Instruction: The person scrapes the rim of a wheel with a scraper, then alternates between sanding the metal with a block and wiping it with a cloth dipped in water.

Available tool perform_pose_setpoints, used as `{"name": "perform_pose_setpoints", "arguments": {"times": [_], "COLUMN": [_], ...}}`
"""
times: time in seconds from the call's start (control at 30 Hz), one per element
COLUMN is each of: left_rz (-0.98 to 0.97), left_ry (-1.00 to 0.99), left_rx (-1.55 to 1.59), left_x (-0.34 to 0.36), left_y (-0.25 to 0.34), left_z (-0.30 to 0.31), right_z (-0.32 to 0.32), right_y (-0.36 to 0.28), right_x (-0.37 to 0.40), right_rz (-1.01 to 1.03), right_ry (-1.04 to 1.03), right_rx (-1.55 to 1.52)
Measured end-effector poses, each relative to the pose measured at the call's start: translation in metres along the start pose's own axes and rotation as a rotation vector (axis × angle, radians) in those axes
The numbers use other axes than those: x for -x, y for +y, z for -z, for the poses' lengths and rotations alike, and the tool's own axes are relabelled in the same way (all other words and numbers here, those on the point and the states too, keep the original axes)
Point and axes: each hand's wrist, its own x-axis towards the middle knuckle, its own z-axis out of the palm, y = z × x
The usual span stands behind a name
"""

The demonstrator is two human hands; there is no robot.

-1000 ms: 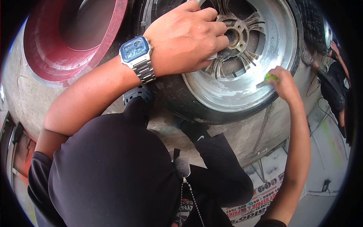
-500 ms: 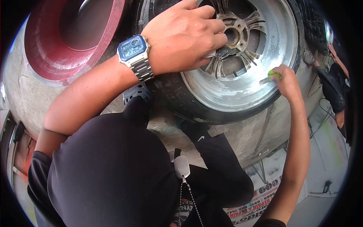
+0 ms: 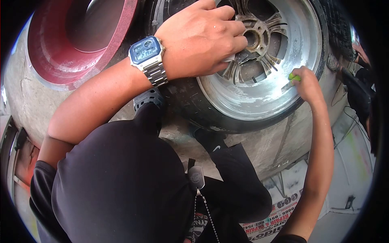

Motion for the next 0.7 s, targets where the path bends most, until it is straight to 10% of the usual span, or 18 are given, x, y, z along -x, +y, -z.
{"name": "perform_pose_setpoints", "arguments": {"times": [0.7], "left_rz": [-0.005], "left_ry": [-0.006], "left_rx": [0.004], "left_x": [0.000], "left_y": [0.000], "left_z": [0.000], "right_z": [0.008], "right_y": [0.002], "right_x": [-0.004], "right_rz": [0.081], "right_ry": [0.019], "right_rx": [0.117]}}
